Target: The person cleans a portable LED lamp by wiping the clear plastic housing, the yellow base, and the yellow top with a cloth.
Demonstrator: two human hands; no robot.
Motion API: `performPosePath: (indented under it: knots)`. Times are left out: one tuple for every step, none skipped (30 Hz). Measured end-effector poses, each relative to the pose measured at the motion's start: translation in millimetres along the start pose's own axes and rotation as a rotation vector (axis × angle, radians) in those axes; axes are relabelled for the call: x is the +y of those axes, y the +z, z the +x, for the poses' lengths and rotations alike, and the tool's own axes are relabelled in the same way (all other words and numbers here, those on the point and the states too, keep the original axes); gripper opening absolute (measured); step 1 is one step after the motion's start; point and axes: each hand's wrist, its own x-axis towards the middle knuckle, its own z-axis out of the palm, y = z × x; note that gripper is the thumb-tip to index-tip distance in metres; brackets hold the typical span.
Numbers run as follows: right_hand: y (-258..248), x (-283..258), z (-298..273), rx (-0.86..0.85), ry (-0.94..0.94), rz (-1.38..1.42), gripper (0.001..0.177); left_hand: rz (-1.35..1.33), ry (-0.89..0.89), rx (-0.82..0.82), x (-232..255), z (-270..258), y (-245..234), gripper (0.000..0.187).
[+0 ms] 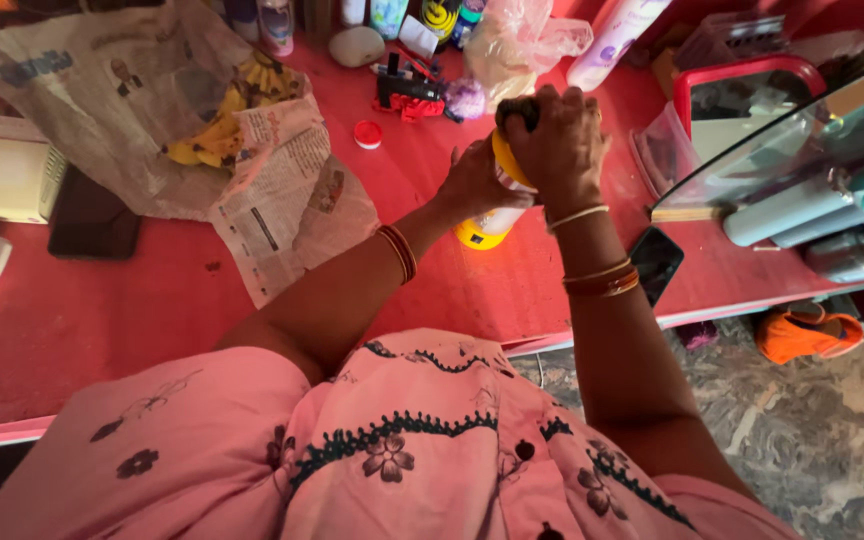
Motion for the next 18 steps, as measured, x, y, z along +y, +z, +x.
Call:
performPosePath:
  knots:
    - [-5, -9, -1, -0.028, 0.127, -0.045, 0.042, 0.026, -0.031, -0.018, 3, 3, -3, 0.095]
    - [-9, -15, -1, -0.015, 0.159, -0.073, 0.046, 0.048, -0.070, -0.041, 4, 2, -3, 0.095]
    - [-12, -21, -1, -0.001, 0.191, -0.102, 0.049, 0.071, -0.108, -0.064, 4, 0, -2, 0.095]
    - [-13, -25, -1, 0.013, 0.223, -0.129, 0.053, 0.032, -0.109, -0.056, 3, -1, -1, 0.096]
    - [-14, -28, -2, -0.015, 0.272, -0.114, 0.055, -0.008, -0.109, -0.047, 1, -2, 1, 0.098]
    - [-15, -29, -4, -0.041, 0.325, -0.102, 0.057, -0.049, -0.105, -0.041, -2, -2, 4, 0.099]
    - [-14, -28, -6, -0.067, 0.377, -0.090, 0.059, -0.073, -0.078, -0.023, -6, -3, 6, 0.100]
    - [-13, -26, -10, -0.044, 0.289, -0.086, 0.054, -0.099, -0.048, -0.003, -10, -2, 8, 0.101]
    - [-10, -24, -15, -0.021, 0.200, -0.081, 0.049, -0.125, -0.019, 0.016, -14, -1, 9, 0.101]
    - [-7, -23, -23, -0.002, 0.113, -0.076, 0.045, -0.133, -0.050, 0.002, -17, -3, 11, 0.094]
    - [-4, -21, -30, 0.092, 0.011, -0.034, 0.042, -0.140, -0.082, -0.012, -20, -4, 12, 0.087]
    - [-2, -18, -37, 0.187, -0.092, 0.008, 0.040, -0.149, -0.112, -0.024, -21, -4, 14, 0.079]
    - [-2, -15, -45, 0.280, -0.197, 0.050, 0.038, -0.103, -0.121, -0.015, -22, -4, 16, 0.080]
    - [-3, -15, -53, 0.317, -0.231, 0.055, 0.038, -0.057, -0.128, -0.006, -23, -2, 17, 0.080]
    - [-6, -16, -64, 0.354, -0.265, 0.060, 0.040, -0.010, -0.135, 0.004, -23, -1, 17, 0.081]
    - [-10, -17, -74, 0.391, -0.300, 0.065, 0.041, -0.010, -0.123, 0.023, -21, -1, 17, 0.084]
    - [-16, -18, -82, 0.370, -0.295, 0.087, 0.039, -0.010, -0.111, 0.041, -19, -1, 16, 0.088]
    - [-24, -18, -90, 0.349, -0.287, 0.110, 0.038, -0.008, -0.099, 0.058, -16, -2, 14, 0.092]
